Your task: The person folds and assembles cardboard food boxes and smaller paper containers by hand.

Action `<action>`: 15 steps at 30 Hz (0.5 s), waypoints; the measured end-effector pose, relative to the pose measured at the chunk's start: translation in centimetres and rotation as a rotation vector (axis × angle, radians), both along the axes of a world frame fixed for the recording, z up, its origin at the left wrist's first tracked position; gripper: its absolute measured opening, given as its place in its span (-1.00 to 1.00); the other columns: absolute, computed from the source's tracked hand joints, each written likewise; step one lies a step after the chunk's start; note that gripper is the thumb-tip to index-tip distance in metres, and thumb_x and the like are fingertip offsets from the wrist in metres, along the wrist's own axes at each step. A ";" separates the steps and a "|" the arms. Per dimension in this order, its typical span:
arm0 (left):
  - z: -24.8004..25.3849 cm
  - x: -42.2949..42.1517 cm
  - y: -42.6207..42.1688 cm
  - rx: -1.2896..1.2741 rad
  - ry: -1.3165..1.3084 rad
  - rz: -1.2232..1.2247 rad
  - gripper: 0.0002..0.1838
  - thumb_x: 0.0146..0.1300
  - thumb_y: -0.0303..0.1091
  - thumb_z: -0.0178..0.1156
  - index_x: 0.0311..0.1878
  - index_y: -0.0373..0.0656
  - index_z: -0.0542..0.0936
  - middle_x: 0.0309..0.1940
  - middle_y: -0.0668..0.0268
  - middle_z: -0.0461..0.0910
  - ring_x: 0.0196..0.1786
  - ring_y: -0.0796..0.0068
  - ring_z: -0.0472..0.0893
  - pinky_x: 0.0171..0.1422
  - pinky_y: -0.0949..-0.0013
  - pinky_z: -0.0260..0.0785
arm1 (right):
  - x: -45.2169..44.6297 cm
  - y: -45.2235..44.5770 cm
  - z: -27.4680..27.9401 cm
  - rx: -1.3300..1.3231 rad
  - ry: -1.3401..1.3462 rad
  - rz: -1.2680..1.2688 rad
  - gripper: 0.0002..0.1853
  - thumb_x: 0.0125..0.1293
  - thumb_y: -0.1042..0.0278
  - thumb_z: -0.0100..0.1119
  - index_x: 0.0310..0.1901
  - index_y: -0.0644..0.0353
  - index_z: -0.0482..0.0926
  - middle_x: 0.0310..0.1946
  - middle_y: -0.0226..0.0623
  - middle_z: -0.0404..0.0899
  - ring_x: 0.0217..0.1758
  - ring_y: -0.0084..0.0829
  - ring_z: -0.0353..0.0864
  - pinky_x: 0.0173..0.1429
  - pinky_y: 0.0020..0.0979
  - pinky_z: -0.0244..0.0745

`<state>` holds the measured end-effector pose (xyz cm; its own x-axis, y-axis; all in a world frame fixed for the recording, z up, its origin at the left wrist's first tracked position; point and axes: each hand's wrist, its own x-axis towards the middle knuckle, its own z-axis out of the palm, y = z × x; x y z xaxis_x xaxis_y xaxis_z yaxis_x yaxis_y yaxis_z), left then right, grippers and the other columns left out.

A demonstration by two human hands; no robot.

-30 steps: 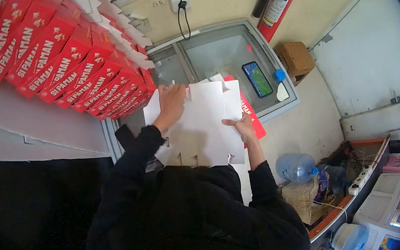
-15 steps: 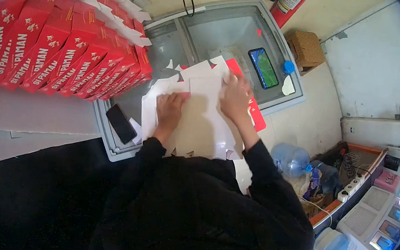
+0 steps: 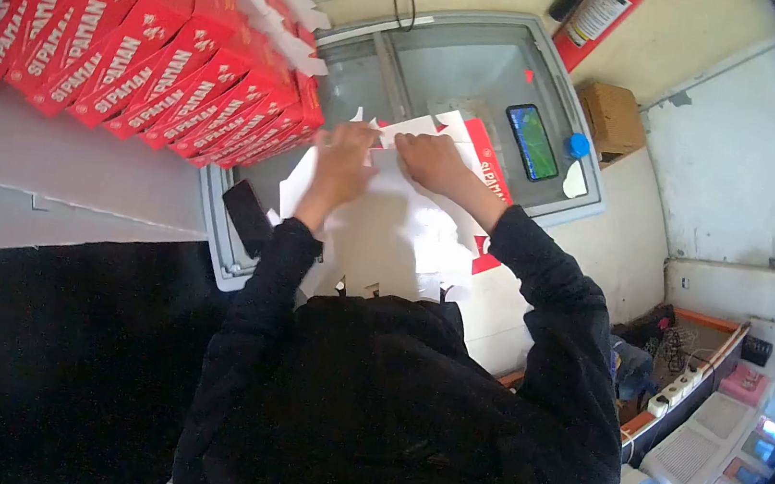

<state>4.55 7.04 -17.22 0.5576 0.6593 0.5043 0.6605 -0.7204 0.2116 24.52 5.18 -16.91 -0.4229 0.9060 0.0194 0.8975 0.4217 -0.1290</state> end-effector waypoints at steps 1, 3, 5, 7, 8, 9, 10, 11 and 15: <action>-0.9 1.0 -0.6 -0.012 0.015 0.009 -0.74 0.11 -0.26 0.28 -0.14 -0.11 0.61 -0.29 0.31 0.60 -0.13 0.31 0.55 0.08 0.07 0.16 | 0.1 -0.5 0.1 0.023 0.017 -0.013 -0.83 0.29 0.31 0.04 -0.14 0.16 0.50 -0.35 -0.25 0.69 -0.25 -0.23 0.72 -0.28 -0.18 0.56; -3.4 3.5 -1.6 -0.039 0.029 -0.002 -0.81 0.11 -0.32 0.23 -0.21 -0.13 0.56 -0.33 0.34 0.54 -0.20 0.32 0.53 0.05 0.10 0.19 | 0.4 -1.7 -1.0 0.141 0.060 -0.018 -0.85 0.25 0.26 0.11 -0.21 0.09 0.47 -0.37 -0.34 0.61 -0.27 -0.34 0.66 -0.27 -0.26 0.53; -3.4 5.0 -3.3 0.034 0.038 0.116 -0.94 0.12 -0.39 0.16 -0.33 -0.10 0.52 -0.42 0.36 0.47 -0.21 0.37 0.53 0.04 0.16 0.23 | 0.0 -3.2 -1.6 0.220 0.090 -0.074 -0.85 0.22 0.24 0.14 -0.25 0.06 0.45 -0.38 -0.38 0.56 -0.27 -0.38 0.62 -0.25 -0.30 0.51; -4.2 5.1 -5.0 -0.012 0.104 0.168 -0.93 0.12 -0.39 0.15 -0.31 -0.11 0.53 -0.42 0.37 0.47 -0.22 0.37 0.52 0.04 0.15 0.24 | -0.8 -5.1 -3.0 0.334 0.073 -0.135 -0.83 0.17 0.25 0.18 -0.29 0.06 0.42 -0.41 -0.42 0.45 -0.30 -0.40 0.54 -0.23 -0.32 0.47; -4.6 4.8 -5.9 -0.112 0.202 0.167 -0.82 0.13 -0.40 0.14 -0.18 -0.17 0.57 -0.28 0.31 0.55 -0.13 0.36 0.56 0.07 0.14 0.25 | -1.3 -5.9 -4.0 0.329 0.076 -0.165 -0.83 0.17 0.26 0.18 -0.30 0.07 0.41 -0.42 -0.42 0.43 -0.31 -0.40 0.53 -0.23 -0.32 0.46; -4.8 4.5 -6.7 -0.100 0.161 0.139 -0.77 0.14 -0.37 0.15 -0.13 -0.19 0.57 -0.21 0.26 0.57 -0.09 0.33 0.56 0.10 0.13 0.25 | -1.7 -6.7 -4.6 0.322 0.082 -0.197 -0.84 0.17 0.26 0.17 -0.30 0.07 0.41 -0.43 -0.42 0.42 -0.32 -0.41 0.51 -0.23 -0.33 0.46; -4.8 4.2 -7.3 -0.087 0.120 0.113 -0.72 0.15 -0.34 0.16 -0.08 -0.22 0.58 -0.14 0.21 0.58 -0.04 0.30 0.57 0.14 0.12 0.25 | -1.7 -7.5 -4.9 0.216 0.047 -0.218 -0.79 0.13 0.34 0.18 -0.18 0.13 0.50 -0.28 -0.35 0.53 -0.16 -0.35 0.61 -0.11 -0.35 0.53; -5.0 4.1 -7.9 -0.073 0.079 0.088 -0.67 0.15 -0.31 0.17 -0.02 -0.24 0.58 -0.07 0.17 0.60 0.00 0.28 0.57 0.17 0.10 0.25 | -1.8 -8.3 -5.4 0.266 0.111 -0.232 -0.74 0.13 0.37 0.18 -0.12 0.15 0.50 -0.20 -0.30 0.55 -0.07 -0.31 0.61 -0.03 -0.34 0.53; -5.6 4.2 -10.1 -0.054 0.170 0.112 -0.56 0.19 -0.19 0.19 0.05 -0.30 0.56 0.07 0.00 0.56 0.09 0.15 0.55 0.29 0.05 0.19 | -1.9 -11.0 -6.5 0.200 0.358 -0.284 -0.48 0.12 0.54 0.15 0.18 0.22 0.43 0.14 -0.10 0.55 0.23 -0.14 0.54 0.27 -0.24 0.49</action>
<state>8.72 -3.10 -22.80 0.5538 0.7452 0.3715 0.7650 -0.6315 0.1263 22.59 -5.85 -23.36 -0.0948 0.9479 0.3040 0.8946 0.2151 -0.3917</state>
